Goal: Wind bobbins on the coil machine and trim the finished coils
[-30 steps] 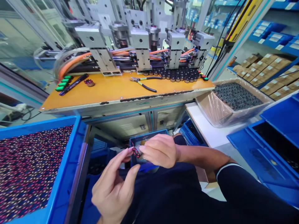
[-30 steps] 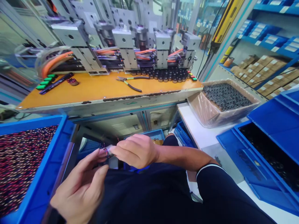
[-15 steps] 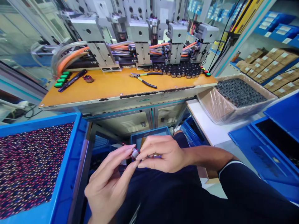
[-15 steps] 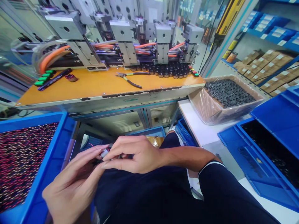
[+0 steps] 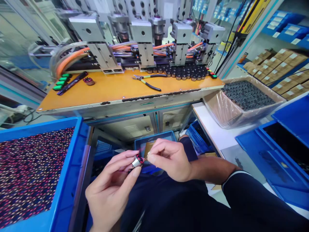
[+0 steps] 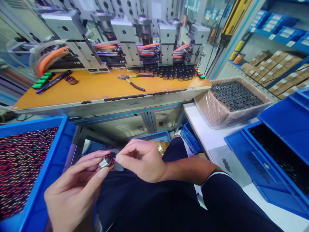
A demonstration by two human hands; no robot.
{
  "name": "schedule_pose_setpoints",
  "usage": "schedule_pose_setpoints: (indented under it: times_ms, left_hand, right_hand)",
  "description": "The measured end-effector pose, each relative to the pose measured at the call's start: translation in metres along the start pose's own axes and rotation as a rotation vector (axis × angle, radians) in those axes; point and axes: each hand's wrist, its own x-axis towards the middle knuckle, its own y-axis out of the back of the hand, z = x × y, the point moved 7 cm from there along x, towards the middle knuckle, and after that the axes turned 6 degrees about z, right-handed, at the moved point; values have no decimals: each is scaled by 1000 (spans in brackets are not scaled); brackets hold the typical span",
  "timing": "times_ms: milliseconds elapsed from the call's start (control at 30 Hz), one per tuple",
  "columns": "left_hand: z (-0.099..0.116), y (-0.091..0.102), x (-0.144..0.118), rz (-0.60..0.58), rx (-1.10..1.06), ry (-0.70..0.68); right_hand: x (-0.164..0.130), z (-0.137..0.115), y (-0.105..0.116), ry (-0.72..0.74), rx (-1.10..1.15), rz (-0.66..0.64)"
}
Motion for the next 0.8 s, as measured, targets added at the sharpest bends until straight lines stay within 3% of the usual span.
schedule_pose_setpoints:
  times_ms: [100, 167, 233, 300, 367, 400, 467, 533, 600, 767, 800]
  left_hand:
    - [6, 5, 1, -2, 96, -68]
    - [12, 8, 4, -39, 173, -145]
    - [19, 8, 6, -108, 255, -222]
    - [23, 5, 9, -182, 331, -278]
    - [28, 0, 8, -258, 367, -332]
    - [30, -2, 8, -281, 370, -352]
    - [34, -4, 6, -299, 382, -379]
    - [36, -1, 4, -273, 394, -382]
    - [35, 3, 3, -250, 368, -360]
    - [31, 10, 1, -245, 273, -374]
    - [31, 11, 0, -237, 267, -387]
  right_hand:
    - [0, 19, 18, -240, 51, 40]
    - [6, 18, 32, -235, -73, 27]
    - [19, -8, 40, 74, -327, 4]
    - [19, -49, 26, 639, -591, -110]
    - [3, -73, 2, 1189, -746, -307]
    - [-3, -77, -7, 1378, -784, -402]
    - [-6, -78, -20, 1548, -833, -521]
    - [-1, -74, -29, 1474, -888, -588]
    - [7, -67, -34, 1196, -899, -658]
    - [16, -25, -31, -63, -546, -912]
    - [19, -19, -31, -235, -489, -951]
